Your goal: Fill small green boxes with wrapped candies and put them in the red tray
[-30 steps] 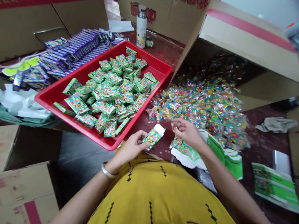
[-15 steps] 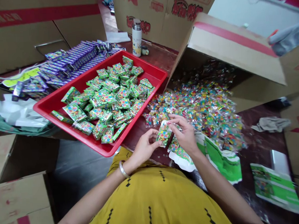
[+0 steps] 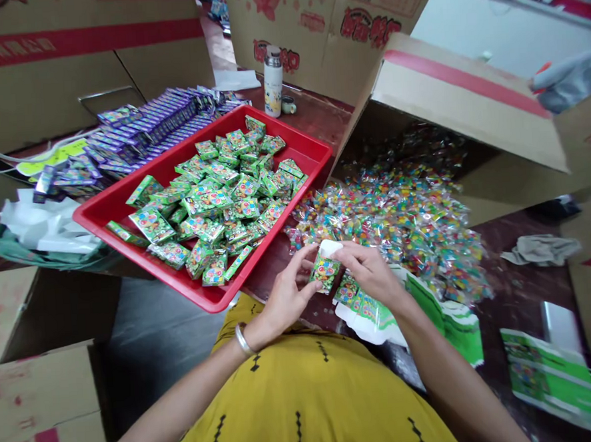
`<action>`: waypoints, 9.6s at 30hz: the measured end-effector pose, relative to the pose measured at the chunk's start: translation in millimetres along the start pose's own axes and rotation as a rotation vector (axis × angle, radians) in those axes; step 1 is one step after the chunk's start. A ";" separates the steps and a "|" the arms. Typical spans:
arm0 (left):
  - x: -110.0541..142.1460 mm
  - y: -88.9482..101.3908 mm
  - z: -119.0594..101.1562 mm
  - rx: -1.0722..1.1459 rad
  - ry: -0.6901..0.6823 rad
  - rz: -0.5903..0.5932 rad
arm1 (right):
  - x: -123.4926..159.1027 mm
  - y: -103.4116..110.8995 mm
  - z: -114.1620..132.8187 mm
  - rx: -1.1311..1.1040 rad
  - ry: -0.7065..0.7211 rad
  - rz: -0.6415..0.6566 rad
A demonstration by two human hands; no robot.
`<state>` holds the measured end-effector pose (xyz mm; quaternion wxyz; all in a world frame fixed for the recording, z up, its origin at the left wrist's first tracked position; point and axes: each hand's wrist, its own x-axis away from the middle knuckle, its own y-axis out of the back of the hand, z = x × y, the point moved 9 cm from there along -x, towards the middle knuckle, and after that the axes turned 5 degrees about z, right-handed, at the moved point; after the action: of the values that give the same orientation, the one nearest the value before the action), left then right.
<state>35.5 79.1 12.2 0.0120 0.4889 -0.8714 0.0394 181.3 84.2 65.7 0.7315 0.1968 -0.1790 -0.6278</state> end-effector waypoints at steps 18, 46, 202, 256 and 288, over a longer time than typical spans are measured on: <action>-10.8 -8.1 -0.7 0.440 -0.036 0.039 | 18.5 -3.0 -20.7 -0.305 -0.037 -0.348; -14.3 0.6 -22.7 -0.021 -0.055 0.028 | 23.3 -23.8 15.0 0.330 0.210 0.040; -11.1 1.7 4.1 0.337 -0.017 -0.069 | 7.0 -16.6 -14.9 -0.182 -0.047 -0.111; -15.9 -57.3 34.9 -0.798 -0.046 0.266 | 27.2 23.9 -67.8 0.941 -0.232 0.063; -18.0 -50.5 13.8 0.773 0.246 0.521 | 40.9 22.5 4.7 0.174 0.061 -0.264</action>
<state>88.3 67.1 0.2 -0.0780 0.2146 -0.8785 0.4196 204.1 46.5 81.9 0.6280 0.3003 -0.1832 -0.6941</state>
